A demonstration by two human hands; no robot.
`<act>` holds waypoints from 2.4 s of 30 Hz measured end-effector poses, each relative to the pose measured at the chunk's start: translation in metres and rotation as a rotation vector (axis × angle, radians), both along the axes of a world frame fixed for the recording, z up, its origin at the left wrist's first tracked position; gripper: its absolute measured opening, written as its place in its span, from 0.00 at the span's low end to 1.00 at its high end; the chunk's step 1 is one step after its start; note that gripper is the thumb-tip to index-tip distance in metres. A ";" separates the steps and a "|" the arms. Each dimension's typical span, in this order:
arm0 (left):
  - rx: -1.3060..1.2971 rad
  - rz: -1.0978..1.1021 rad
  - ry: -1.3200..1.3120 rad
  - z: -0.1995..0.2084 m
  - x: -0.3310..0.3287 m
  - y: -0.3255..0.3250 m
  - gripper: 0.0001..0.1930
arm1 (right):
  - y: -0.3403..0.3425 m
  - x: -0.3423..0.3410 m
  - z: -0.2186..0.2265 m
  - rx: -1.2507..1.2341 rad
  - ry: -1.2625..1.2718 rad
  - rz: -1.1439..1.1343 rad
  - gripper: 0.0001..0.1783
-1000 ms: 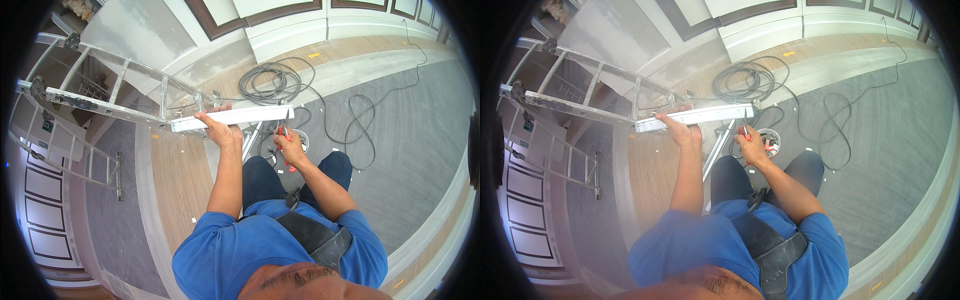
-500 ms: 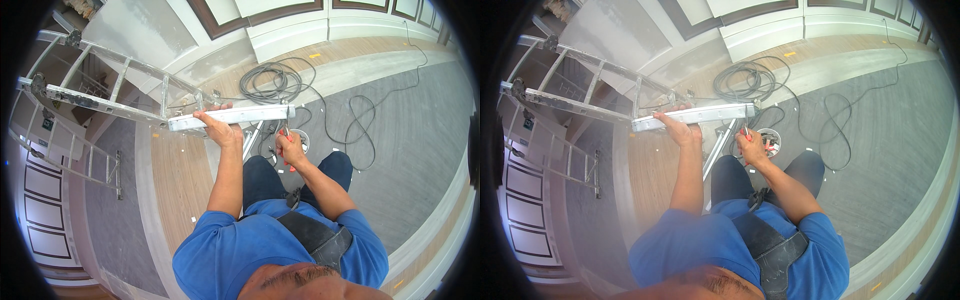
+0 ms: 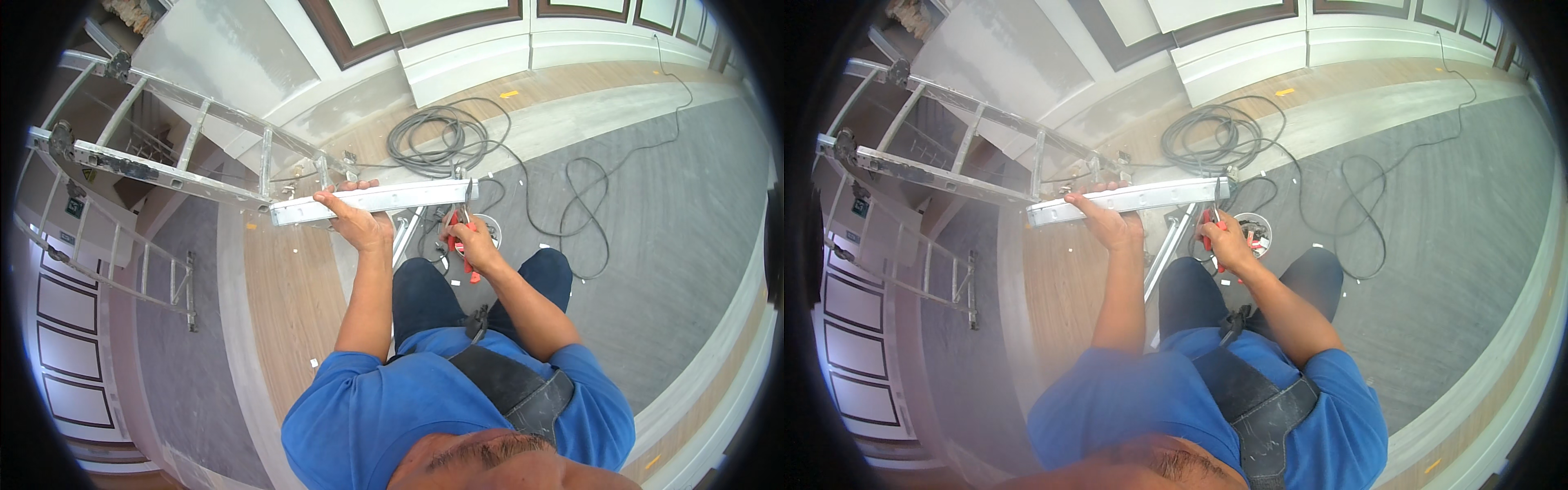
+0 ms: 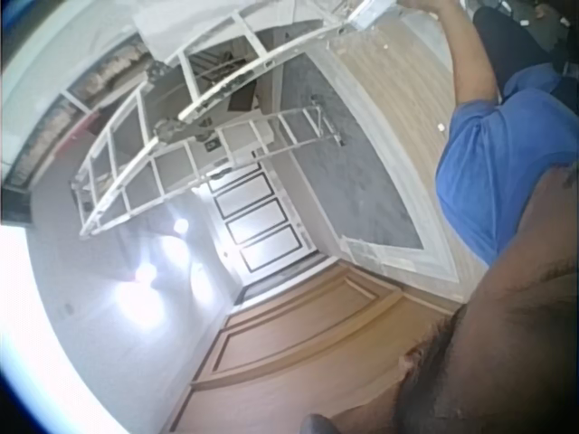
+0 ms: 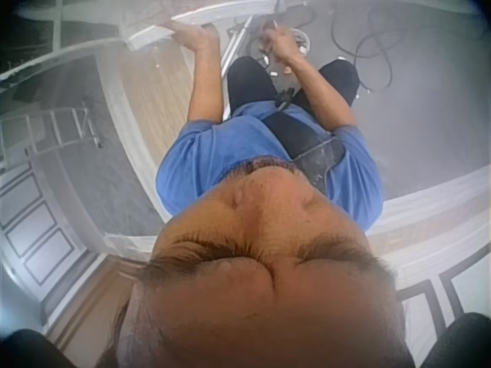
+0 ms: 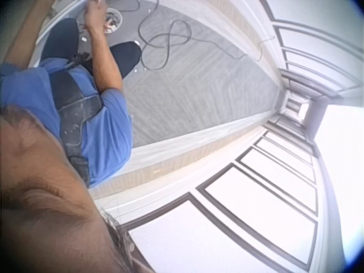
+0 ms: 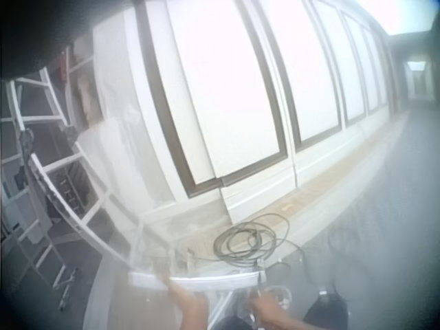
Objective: The person sits on the floor and uses red-handled pliers to strip and trim a white metal profile. They repeatedly bend and pull sections of the profile to remove material, working on the same piece throughout the clip.
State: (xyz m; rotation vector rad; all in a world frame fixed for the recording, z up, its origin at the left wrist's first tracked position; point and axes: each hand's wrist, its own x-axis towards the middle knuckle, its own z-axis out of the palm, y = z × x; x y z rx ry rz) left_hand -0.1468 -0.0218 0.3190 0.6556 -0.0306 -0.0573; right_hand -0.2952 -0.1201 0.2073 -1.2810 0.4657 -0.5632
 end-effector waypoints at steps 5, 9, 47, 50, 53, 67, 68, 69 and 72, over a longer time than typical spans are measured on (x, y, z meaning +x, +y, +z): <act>0.007 0.001 0.007 0.001 -0.001 0.000 0.30 | 0.002 -0.001 0.000 0.070 -0.051 0.041 0.10; 0.012 0.031 0.018 0.003 -0.003 -0.001 0.30 | 0.002 -0.002 0.005 0.175 -0.042 0.057 0.12; 0.066 -0.170 -0.150 0.031 0.037 0.021 0.24 | -0.040 -0.058 0.030 -0.524 0.395 0.219 0.12; 0.068 -0.174 -0.165 0.032 0.037 0.019 0.24 | -0.042 -0.061 0.037 -0.555 0.402 0.234 0.13; 0.084 -0.181 -0.197 0.034 0.034 0.018 0.24 | -0.045 -0.062 0.039 -0.602 0.392 0.245 0.13; 0.701 -0.058 -1.118 0.010 -0.013 -0.008 0.12 | -0.054 -0.025 0.026 -0.572 0.919 0.442 0.17; 0.794 0.016 -1.357 0.002 -0.023 -0.016 0.11 | -0.052 -0.017 0.021 -0.558 0.937 0.458 0.17; 0.808 -0.122 -1.328 -0.006 -0.033 -0.025 0.14 | -0.049 -0.009 0.016 -0.546 0.971 0.466 0.18; 0.848 -0.335 -1.471 -0.025 -0.053 -0.048 0.18 | -0.040 0.002 -0.005 -0.457 0.818 0.499 0.20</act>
